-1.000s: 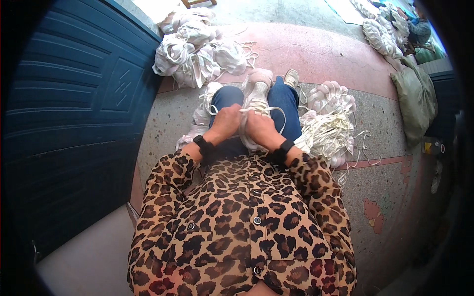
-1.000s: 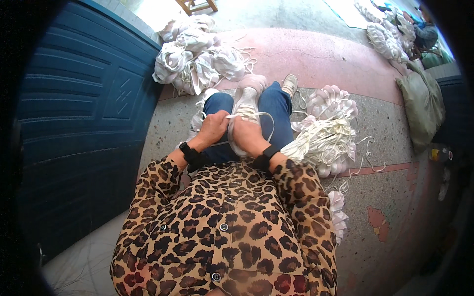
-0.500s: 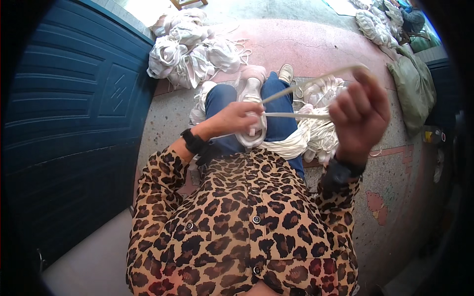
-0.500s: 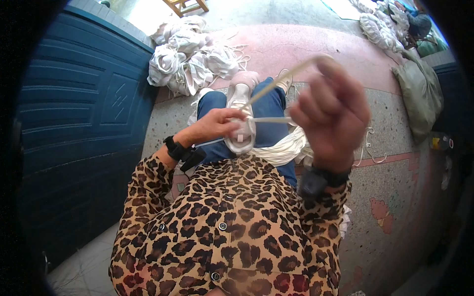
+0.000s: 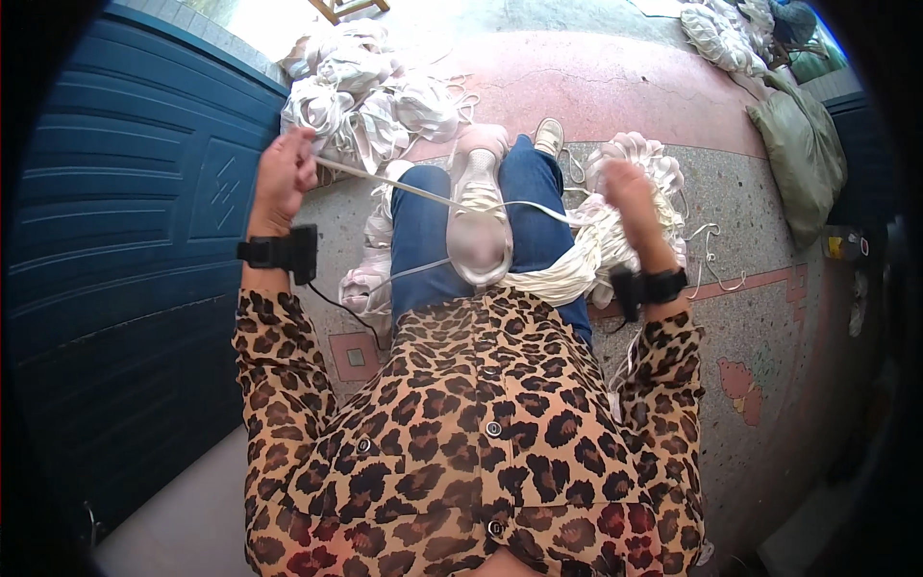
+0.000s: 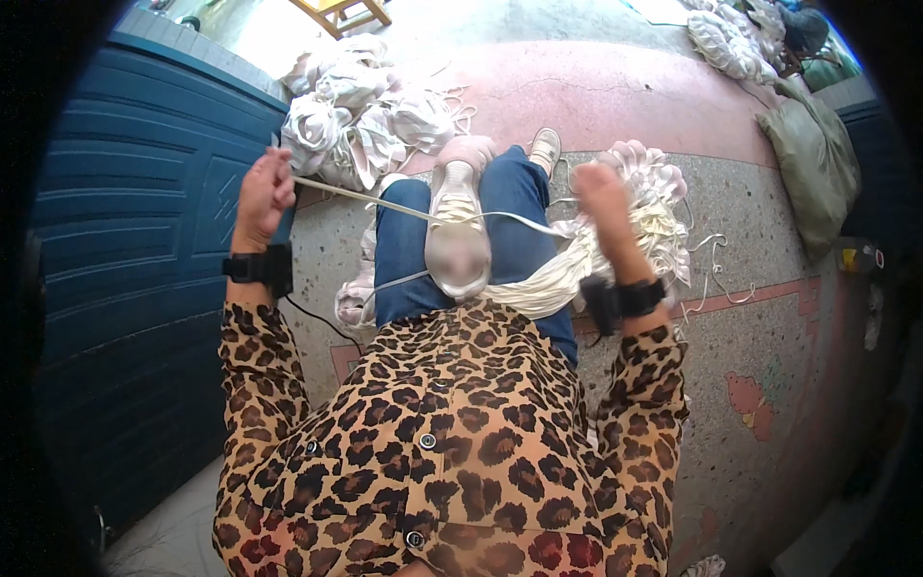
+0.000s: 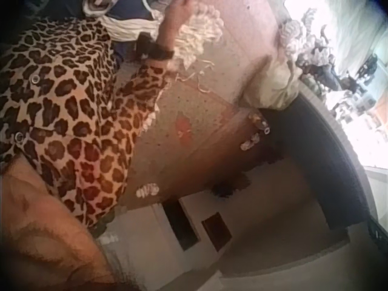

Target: Lacing and stringing white shoe uppers in a shoe manufacturing facility.

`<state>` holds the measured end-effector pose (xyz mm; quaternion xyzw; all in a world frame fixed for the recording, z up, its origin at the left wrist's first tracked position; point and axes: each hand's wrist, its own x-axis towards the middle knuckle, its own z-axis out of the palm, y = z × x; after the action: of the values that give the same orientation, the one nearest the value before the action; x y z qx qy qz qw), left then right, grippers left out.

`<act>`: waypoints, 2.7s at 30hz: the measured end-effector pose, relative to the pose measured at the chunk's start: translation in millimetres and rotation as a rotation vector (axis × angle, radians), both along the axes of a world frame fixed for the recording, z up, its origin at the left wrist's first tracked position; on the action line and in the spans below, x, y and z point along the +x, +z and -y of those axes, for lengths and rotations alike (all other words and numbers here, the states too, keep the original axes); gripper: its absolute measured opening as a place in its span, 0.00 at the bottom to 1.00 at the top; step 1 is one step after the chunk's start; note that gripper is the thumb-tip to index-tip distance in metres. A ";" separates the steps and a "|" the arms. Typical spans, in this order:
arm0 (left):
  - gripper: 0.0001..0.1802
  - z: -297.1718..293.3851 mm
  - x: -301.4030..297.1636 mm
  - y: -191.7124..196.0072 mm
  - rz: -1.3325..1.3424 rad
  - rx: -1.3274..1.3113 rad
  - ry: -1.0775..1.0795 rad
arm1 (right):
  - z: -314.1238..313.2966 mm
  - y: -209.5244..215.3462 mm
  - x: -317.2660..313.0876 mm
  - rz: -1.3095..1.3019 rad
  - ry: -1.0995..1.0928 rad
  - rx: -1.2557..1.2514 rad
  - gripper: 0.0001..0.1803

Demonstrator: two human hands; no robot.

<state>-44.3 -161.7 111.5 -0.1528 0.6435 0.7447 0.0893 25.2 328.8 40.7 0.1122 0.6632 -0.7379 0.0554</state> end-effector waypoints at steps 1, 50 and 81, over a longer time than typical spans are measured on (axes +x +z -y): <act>0.15 3.2 1.7 -12.3 0.025 -0.136 -0.012 | 21.2 -11.7 13.7 -0.012 0.140 0.136 0.11; 0.17 -151.8 106.4 -89.3 -0.537 -1.410 -0.668 | 112.4 -57.2 50.5 -0.703 0.380 1.207 0.13; 0.10 -180.5 43.5 -13.5 -0.438 -0.401 -0.581 | 134.4 28.0 14.3 -0.522 0.060 0.456 0.06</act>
<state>-0.8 18.8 98.0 0.1829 0.7959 0.5633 0.1252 39.5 194.4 68.7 -0.0902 0.8059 -0.5725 -0.1208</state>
